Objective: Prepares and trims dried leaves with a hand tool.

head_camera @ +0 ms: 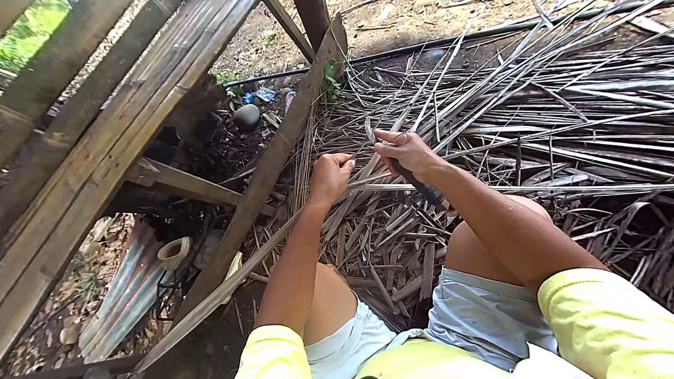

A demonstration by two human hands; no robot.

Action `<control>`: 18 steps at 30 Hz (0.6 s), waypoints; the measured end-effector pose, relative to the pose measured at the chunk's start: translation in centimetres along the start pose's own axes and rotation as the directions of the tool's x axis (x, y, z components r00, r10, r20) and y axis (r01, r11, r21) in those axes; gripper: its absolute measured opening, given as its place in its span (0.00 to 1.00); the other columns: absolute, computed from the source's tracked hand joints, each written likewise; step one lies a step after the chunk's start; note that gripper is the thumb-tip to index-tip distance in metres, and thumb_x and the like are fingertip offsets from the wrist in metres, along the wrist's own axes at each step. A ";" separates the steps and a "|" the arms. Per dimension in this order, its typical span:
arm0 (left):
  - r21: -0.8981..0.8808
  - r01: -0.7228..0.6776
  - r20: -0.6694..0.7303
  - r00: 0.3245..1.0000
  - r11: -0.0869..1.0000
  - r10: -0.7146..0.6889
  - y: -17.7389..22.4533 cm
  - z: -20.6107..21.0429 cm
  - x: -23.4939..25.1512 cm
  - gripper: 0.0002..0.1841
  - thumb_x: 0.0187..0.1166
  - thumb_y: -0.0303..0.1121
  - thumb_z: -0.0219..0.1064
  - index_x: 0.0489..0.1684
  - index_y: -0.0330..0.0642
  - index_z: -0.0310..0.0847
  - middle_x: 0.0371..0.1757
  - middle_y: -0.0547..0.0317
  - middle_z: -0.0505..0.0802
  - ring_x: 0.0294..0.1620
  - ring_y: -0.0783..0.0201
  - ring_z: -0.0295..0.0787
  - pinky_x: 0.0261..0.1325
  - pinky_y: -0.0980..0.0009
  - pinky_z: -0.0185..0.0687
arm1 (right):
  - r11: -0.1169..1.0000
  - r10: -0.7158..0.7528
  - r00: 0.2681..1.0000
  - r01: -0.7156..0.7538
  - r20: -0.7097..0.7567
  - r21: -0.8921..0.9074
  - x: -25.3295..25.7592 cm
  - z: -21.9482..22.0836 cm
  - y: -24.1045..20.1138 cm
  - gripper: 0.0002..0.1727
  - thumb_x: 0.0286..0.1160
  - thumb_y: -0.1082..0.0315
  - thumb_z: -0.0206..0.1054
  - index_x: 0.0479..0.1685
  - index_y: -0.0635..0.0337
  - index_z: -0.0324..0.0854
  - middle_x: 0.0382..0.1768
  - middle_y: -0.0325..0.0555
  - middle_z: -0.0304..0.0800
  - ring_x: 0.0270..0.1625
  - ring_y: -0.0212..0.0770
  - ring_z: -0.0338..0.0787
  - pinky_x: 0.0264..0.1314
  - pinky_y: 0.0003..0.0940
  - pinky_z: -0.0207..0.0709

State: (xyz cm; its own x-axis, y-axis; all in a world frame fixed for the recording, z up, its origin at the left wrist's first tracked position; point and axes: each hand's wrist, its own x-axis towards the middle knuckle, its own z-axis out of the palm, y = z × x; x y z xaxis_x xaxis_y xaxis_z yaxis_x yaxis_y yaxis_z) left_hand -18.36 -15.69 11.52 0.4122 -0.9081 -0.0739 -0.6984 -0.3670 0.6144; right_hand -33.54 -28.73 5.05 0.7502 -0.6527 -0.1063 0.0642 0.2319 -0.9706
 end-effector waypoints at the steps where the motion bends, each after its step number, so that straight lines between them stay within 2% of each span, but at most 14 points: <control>1: 0.002 -0.003 0.005 1.000 1.000 0.003 0.1 -0.1 -0.1 0.11 0.88 0.32 0.63 0.51 0.37 0.92 0.32 0.54 0.92 0.30 0.65 0.84 0.43 0.63 0.81 | 1.000 0.004 1.000 -0.003 -0.014 0.013 0.1 -0.2 -0.1 0.27 0.88 0.70 0.61 0.85 0.62 0.69 0.18 0.37 0.79 0.12 0.29 0.73 0.13 0.23 0.70; 4: 0.004 -0.007 0.023 1.000 1.000 0.007 -0.1 -0.4 -0.3 0.11 0.87 0.31 0.64 0.49 0.36 0.93 0.31 0.54 0.91 0.29 0.65 0.83 0.41 0.64 0.81 | 0.998 0.001 0.991 0.007 -0.132 0.060 0.9 -1.6 -0.6 0.24 0.90 0.67 0.59 0.83 0.58 0.71 0.19 0.35 0.76 0.12 0.29 0.73 0.13 0.24 0.71; 6: 0.002 0.001 0.042 0.999 1.000 -0.001 -0.5 -0.8 -0.6 0.11 0.87 0.32 0.64 0.49 0.37 0.93 0.31 0.55 0.91 0.28 0.66 0.82 0.40 0.64 0.80 | 0.996 0.008 0.968 0.015 -0.252 0.088 1.7 -3.6 -1.0 0.25 0.91 0.64 0.59 0.85 0.54 0.69 0.21 0.34 0.75 0.14 0.30 0.74 0.14 0.25 0.73; 9: 0.034 0.043 -0.001 0.999 0.999 -0.043 -0.8 -0.9 -0.8 0.13 0.88 0.34 0.64 0.57 0.40 0.93 0.33 0.54 0.94 0.32 0.62 0.87 0.46 0.59 0.83 | 0.992 -0.014 0.928 0.061 -0.372 0.113 1.8 -5.2 -1.8 0.26 0.91 0.63 0.59 0.86 0.51 0.67 0.23 0.35 0.75 0.14 0.31 0.74 0.13 0.26 0.74; 10: 0.068 0.061 -0.021 0.998 0.996 -0.060 -0.7 -0.8 -0.7 0.14 0.89 0.34 0.63 0.61 0.41 0.92 0.36 0.52 0.95 0.36 0.58 0.90 0.51 0.56 0.84 | 0.993 -0.027 0.939 0.064 -0.343 0.097 1.3 -4.7 -2.0 0.26 0.92 0.62 0.57 0.87 0.51 0.66 0.24 0.35 0.75 0.15 0.31 0.75 0.14 0.25 0.75; 12: 0.173 0.083 -0.057 0.996 0.981 -0.075 -0.4 -0.2 -0.7 0.16 0.90 0.34 0.60 0.67 0.41 0.90 0.49 0.46 0.97 0.52 0.50 0.94 0.64 0.48 0.83 | 0.998 -0.040 0.977 0.051 -0.209 0.047 -0.1 -2.5 -2.0 0.24 0.93 0.63 0.54 0.85 0.56 0.66 0.25 0.36 0.75 0.15 0.30 0.75 0.16 0.26 0.76; 13: 0.229 0.088 -0.066 0.995 0.969 -0.075 -0.1 0.2 -0.7 0.17 0.91 0.34 0.59 0.69 0.42 0.88 0.58 0.45 0.96 0.62 0.47 0.93 0.71 0.45 0.80 | 0.999 -0.033 0.992 0.036 -0.121 0.022 -0.7 -1.1 -1.7 0.23 0.93 0.65 0.53 0.84 0.58 0.67 0.23 0.36 0.75 0.15 0.30 0.74 0.16 0.26 0.75; 14: 0.282 0.082 -0.081 0.995 0.956 -0.062 0.1 0.6 -0.7 0.18 0.91 0.34 0.58 0.71 0.42 0.87 0.62 0.44 0.95 0.66 0.46 0.91 0.72 0.44 0.79 | 1.000 -0.013 1.000 0.012 -0.029 -0.004 -1.1 0.2 -1.2 0.24 0.93 0.66 0.53 0.85 0.59 0.66 0.22 0.36 0.74 0.14 0.30 0.73 0.16 0.26 0.74; 16: 0.363 0.054 -0.132 0.991 0.930 -0.006 0.3 1.5 -0.7 0.18 0.91 0.32 0.57 0.71 0.40 0.87 0.59 0.43 0.95 0.62 0.44 0.92 0.67 0.44 0.82 | 0.998 0.044 0.993 -0.039 0.114 -0.045 -1.5 2.0 -0.2 0.27 0.92 0.68 0.55 0.89 0.57 0.62 0.22 0.38 0.74 0.14 0.31 0.72 0.16 0.26 0.72; 18: 0.430 0.046 -0.169 0.985 0.902 0.030 0.7 2.1 -0.8 0.18 0.90 0.31 0.56 0.70 0.40 0.87 0.54 0.42 0.94 0.55 0.44 0.93 0.59 0.45 0.84 | 0.996 0.081 0.983 -0.072 0.167 -0.057 -1.3 2.9 0.6 0.31 0.91 0.67 0.56 0.93 0.52 0.59 0.22 0.40 0.75 0.14 0.32 0.72 0.15 0.26 0.70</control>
State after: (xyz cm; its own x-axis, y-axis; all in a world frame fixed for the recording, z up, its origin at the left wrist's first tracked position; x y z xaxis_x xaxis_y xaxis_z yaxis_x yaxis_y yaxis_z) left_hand -20.46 -15.62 10.33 0.4839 -0.8716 0.0783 -0.8623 -0.4596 0.2127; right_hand -32.54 -25.62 5.21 0.8525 -0.5018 -0.1467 -0.0278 0.2367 -0.9712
